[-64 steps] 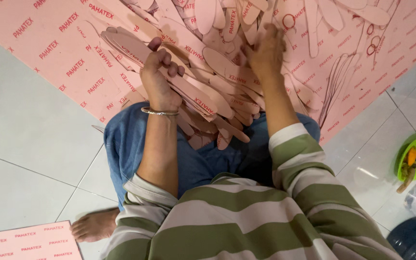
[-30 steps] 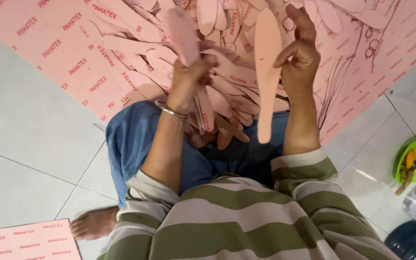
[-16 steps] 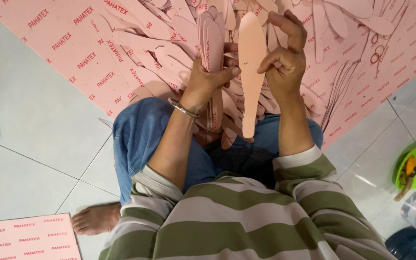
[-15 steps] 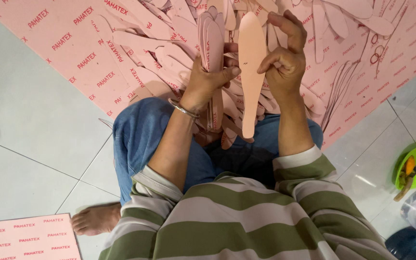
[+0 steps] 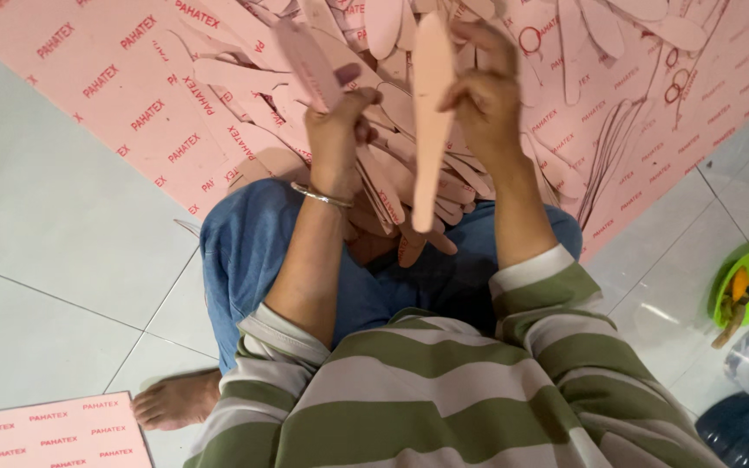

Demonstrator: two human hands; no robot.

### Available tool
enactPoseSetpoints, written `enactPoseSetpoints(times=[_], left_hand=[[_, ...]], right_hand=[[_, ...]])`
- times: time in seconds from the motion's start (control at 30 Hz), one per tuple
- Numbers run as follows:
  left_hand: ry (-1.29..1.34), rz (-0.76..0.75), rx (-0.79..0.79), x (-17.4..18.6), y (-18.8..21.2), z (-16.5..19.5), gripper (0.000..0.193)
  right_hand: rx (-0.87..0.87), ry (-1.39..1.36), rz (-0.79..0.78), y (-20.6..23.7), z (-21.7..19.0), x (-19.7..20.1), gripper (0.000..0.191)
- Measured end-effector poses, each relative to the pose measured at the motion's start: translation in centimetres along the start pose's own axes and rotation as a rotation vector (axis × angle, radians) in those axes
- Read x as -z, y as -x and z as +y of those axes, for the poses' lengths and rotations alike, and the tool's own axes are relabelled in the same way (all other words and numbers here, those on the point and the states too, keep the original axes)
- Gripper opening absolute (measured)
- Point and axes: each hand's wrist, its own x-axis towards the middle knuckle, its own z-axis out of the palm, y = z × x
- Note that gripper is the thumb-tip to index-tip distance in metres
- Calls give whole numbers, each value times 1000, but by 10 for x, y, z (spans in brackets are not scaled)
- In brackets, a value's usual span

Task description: The person sits on the floor and repeatedly picks up pink shoe insoles from a large pile, separates them, and stacks them into a neat pile. The person handles the insoles by hand, turning them over and aligning them as they build the stack.

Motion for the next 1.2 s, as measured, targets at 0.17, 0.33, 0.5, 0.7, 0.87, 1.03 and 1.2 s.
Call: enactPoseSetpoints(times=[0.17, 0.33, 0.5, 0.7, 0.87, 1.03, 1.2], left_hand=[[153, 116, -14, 3, 0, 7, 41], [150, 117, 13, 4, 0, 6, 43], [207, 110, 54, 5, -1, 7, 42], [229, 64, 55, 8, -3, 3, 41], [240, 48, 42, 12, -4, 1, 37], [230, 59, 48, 15, -5, 1, 36], [208, 64, 46, 16, -9, 1, 38]], right_hand=[[-310, 224, -119, -11, 23, -21, 34], [-287, 301, -242, -58, 35, -46, 46], [-422, 679, -302, -88, 36, -75, 94], [-147, 672, -122, -60, 43, -67, 85], [-92, 678, -99, -41, 38, -68, 77], [-247, 584, -87, -10, 23, -70, 62], [-385, 551, -33, 5, 17, -74, 54]])
